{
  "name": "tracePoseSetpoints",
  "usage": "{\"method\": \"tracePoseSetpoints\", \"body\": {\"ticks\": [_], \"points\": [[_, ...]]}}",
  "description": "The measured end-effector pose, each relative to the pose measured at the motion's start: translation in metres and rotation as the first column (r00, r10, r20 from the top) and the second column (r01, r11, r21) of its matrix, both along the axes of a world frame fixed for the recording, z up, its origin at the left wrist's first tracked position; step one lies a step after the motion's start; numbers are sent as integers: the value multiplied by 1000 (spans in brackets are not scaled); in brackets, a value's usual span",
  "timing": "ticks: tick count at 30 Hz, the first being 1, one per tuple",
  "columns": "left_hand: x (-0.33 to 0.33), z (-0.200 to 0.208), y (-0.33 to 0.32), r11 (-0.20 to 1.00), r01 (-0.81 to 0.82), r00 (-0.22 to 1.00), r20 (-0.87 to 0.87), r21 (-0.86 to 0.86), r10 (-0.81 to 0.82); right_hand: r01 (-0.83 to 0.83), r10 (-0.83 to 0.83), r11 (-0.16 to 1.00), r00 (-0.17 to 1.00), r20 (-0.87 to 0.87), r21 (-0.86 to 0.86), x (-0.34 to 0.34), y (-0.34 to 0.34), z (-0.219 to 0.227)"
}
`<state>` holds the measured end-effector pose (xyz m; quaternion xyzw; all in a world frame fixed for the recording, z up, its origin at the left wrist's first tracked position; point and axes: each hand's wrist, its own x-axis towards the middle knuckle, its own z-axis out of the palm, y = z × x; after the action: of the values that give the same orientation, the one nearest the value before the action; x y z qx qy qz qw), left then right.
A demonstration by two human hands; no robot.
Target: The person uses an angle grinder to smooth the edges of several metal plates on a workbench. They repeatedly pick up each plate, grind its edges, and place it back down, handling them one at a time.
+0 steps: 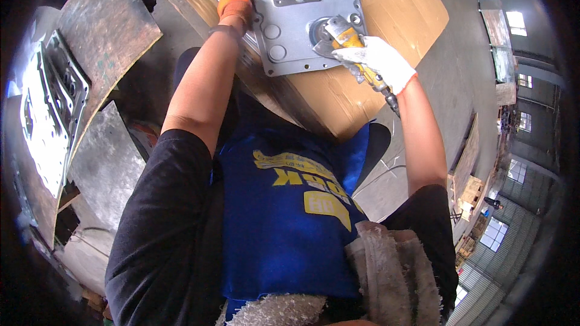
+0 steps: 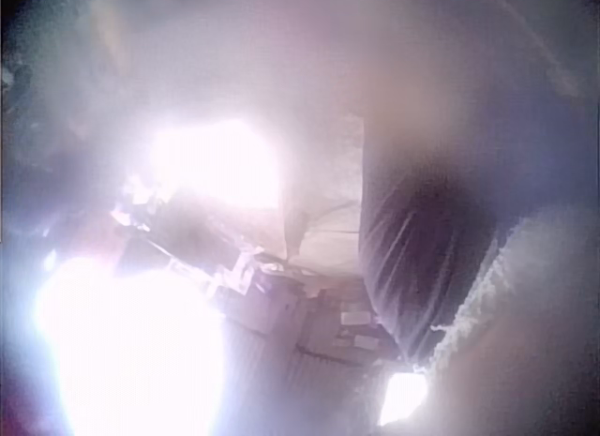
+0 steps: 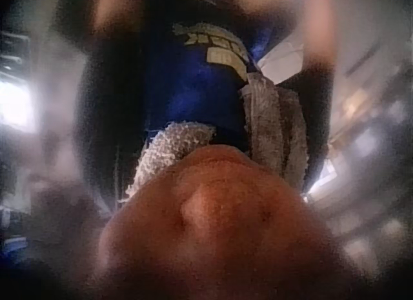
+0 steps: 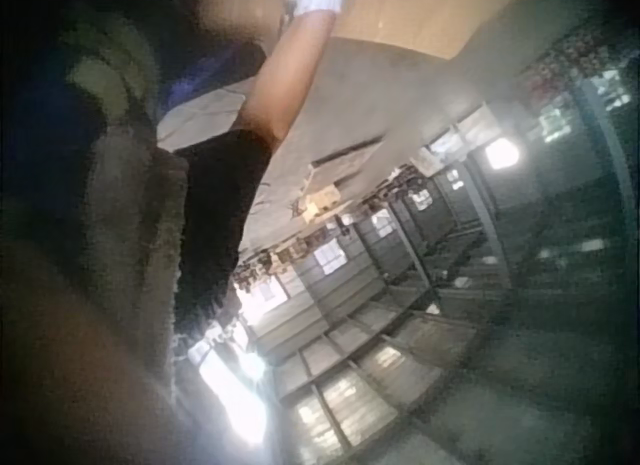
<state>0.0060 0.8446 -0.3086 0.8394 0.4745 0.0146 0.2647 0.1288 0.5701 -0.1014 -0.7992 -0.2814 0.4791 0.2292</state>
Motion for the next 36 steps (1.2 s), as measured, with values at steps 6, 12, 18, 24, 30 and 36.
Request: {"method": "tracePoseSetpoints", "body": {"ticks": [6,12,18,24,30,36], "points": [[1,-34,14,938,-269,909,266,-217,322,41,-39,998,999,-35,48,1,7,-2],[-9,10,-1,938,270,954,-192,217,-230,9,-9,1000,1000,-3,20,-12,11,13],[3,-46,30,973,-188,955,207,-132,212,42,-41,998,999,-33,42,-3,9,3],[-10,17,0,956,229,970,-131,185,-207,85,-81,991,996,-43,102,-10,-7,0],[-7,-23,8,723,-243,563,513,-646,648,335,-322,913,942,-91,233,7,-69,4],[-2,85,-51,804,-540,741,595,251,312,800,-451,472,580,-678,370,27,-143,-60]]}}
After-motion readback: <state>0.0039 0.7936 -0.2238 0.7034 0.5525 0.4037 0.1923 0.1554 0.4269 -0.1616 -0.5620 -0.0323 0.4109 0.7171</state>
